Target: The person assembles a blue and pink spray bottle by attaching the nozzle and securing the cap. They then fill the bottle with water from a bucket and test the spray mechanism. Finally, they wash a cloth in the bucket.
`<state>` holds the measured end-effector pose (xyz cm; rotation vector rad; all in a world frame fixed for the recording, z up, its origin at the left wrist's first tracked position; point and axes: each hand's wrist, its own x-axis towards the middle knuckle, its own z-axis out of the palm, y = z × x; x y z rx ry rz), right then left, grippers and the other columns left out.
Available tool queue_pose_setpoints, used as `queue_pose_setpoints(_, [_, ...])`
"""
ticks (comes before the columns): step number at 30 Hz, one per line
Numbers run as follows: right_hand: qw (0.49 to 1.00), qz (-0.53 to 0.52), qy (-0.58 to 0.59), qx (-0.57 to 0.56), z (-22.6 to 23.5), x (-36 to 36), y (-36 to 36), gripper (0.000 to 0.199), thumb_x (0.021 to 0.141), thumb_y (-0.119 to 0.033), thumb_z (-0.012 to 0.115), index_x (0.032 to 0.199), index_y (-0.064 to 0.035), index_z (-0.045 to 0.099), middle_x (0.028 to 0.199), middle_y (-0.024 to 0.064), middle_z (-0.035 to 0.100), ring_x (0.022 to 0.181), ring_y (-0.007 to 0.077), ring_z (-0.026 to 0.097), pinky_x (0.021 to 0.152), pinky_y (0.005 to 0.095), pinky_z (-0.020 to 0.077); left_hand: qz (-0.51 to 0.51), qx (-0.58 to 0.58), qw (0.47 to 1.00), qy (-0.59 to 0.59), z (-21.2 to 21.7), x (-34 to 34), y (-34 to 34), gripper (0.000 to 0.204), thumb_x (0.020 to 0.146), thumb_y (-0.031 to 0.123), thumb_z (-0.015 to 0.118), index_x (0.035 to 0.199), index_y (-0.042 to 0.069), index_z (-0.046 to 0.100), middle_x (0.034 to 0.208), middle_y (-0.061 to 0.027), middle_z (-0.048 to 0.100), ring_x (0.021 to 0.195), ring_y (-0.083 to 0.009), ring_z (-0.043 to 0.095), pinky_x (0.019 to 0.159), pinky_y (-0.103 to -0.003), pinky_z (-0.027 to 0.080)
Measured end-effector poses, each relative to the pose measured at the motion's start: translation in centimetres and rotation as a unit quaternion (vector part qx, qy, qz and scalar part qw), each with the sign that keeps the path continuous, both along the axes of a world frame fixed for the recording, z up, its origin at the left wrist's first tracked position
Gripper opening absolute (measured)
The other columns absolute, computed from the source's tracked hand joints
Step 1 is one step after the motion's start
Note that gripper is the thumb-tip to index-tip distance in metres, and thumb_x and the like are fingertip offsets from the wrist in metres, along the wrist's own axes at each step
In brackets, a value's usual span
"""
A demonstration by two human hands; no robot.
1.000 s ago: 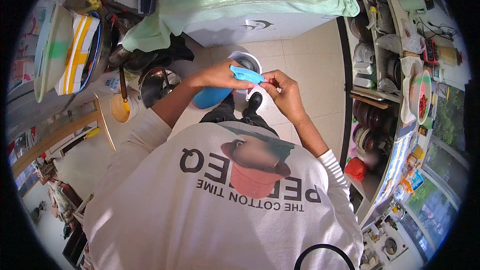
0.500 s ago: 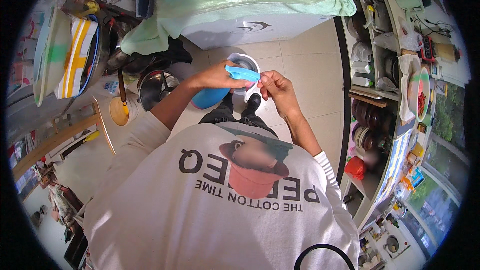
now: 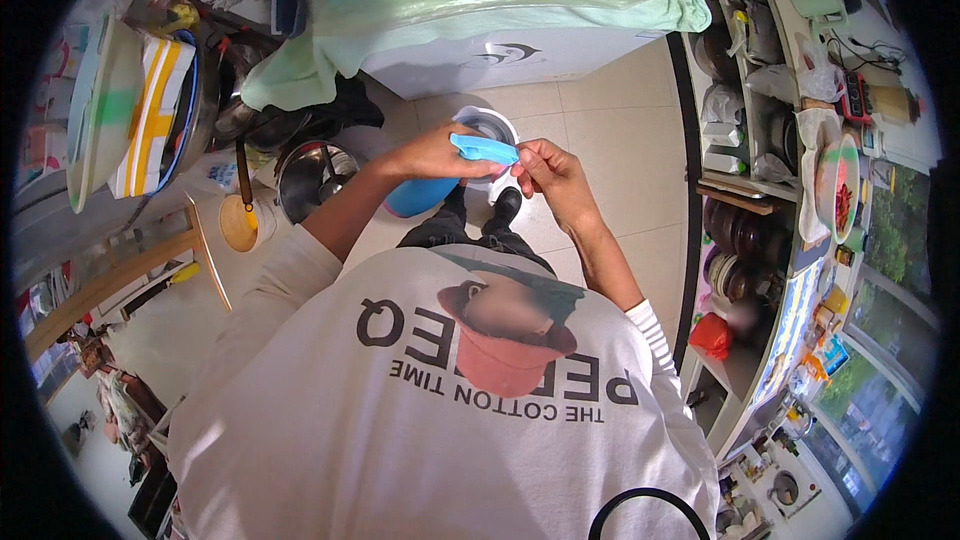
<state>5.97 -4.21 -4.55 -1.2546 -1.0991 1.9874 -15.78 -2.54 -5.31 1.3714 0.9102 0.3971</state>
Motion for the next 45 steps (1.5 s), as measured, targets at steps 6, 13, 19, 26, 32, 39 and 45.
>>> queue_pose_setpoints(6, [0.993, -0.009, -0.019, 0.116, -0.4, 0.0, -0.5, 0.007, 0.086, -0.007, 0.058, 0.092, -0.0034, 0.058, 0.077, 0.0003, 0.06, 0.063, 0.0049, 0.051, 0.059, 0.0195, 0.0439, -0.023, 0.027, 0.999, 0.033, -0.5, 0.0, 0.1, 0.025, 0.081, 0.026, 0.065, 0.091, 0.003, 0.067, 0.074, -0.0052, 0.066, 0.058, -0.0106, 0.059, 0.056, -0.026, 0.048])
queue_pose_setpoints(13, [0.966, -0.042, -0.11, 0.23, -0.2, -0.5, -0.9, 0.016, 0.079, 0.001, 0.064, 0.092, -0.003, 0.057, 0.08, 0.0015, 0.06, 0.072, 0.0064, 0.056, 0.067, 0.0218, 0.0471, -0.001, 0.07, 0.997, -0.02, -0.6, 0.2, -0.3, 0.025, 0.082, 0.025, 0.064, 0.093, 0.003, 0.066, 0.074, -0.0056, 0.066, 0.059, -0.0116, 0.06, 0.056, -0.027, 0.048])
queue_pose_setpoints(19, [0.999, -0.039, -0.005, -0.005, 0.1, 0.2, -0.6, 0.009, 0.085, -0.009, 0.061, 0.091, -0.0031, 0.058, 0.075, 0.0011, 0.059, 0.064, 0.0057, 0.052, 0.058, 0.0197, 0.0439, 0.009, 0.015, 1.0, 0.017, -0.4, 0.3, -0.3, 0.024, 0.081, 0.026, 0.064, 0.09, 0.004, 0.067, 0.071, -0.0054, 0.065, 0.058, -0.0116, 0.06, 0.056, -0.027, 0.047])
queue_pose_setpoints(26, [0.995, -0.023, 0.0, 0.096, 0.3, -0.1, -0.7, 0.011, 0.087, -0.011, 0.058, 0.094, -0.0027, 0.056, 0.074, 0.0002, 0.058, 0.063, 0.0052, 0.049, 0.059, 0.0184, 0.0419, 0.003, 0.022, 1.0, 0.005, -0.2, 0.2, -0.4, 0.026, 0.08, 0.028, 0.066, 0.09, 0.004, 0.067, 0.07, -0.0061, 0.065, 0.058, -0.0114, 0.059, 0.056, -0.027, 0.047])
queue_pose_setpoints(32, [0.991, -0.05, 0.0, 0.124, -0.1, -0.4, -1.2, 0.013, 0.087, -0.011, 0.059, 0.096, -0.003, 0.056, 0.076, 0.0003, 0.058, 0.062, 0.0051, 0.05, 0.058, 0.019, 0.0424, 0.006, 0.024, 1.0, 0.018, -0.3, 0.1, -0.6, 0.027, 0.08, 0.029, 0.066, 0.09, 0.004, 0.067, 0.073, -0.0056, 0.066, 0.059, -0.0109, 0.059, 0.057, -0.027, 0.048])
queue_pose_setpoints(39, [0.999, -0.011, 0.023, 0.029, -0.4, 0.2, -0.8, 0.017, 0.086, -0.012, 0.061, 0.1, -0.0034, 0.055, 0.078, 0.0001, 0.058, 0.062, 0.0048, 0.05, 0.057, 0.0194, 0.0428, 0.009, 0.019, 1.0, 0.005, -0.5, 0.1, -0.8, 0.028, 0.08, 0.029, 0.065, 0.091, 0.003, 0.067, 0.072, -0.0051, 0.066, 0.059, -0.0111, 0.059, 0.057, -0.026, 0.048])
queue_pose_setpoints(45, [0.988, -0.029, 0.005, 0.153, -1.0, -0.1, -1.2, 0.019, 0.086, -0.011, 0.061, 0.101, -0.003, 0.055, 0.081, -0.0006, 0.058, 0.069, 0.0048, 0.052, 0.06, 0.0193, 0.0436, 0.004, 0.019, 1.0, 0.015, -0.5, 0.3, -0.9, 0.028, 0.08, 0.029, 0.065, 0.091, 0.003, 0.067, 0.072, -0.0044, 0.066, 0.059, -0.0109, 0.059, 0.057, -0.026, 0.048])
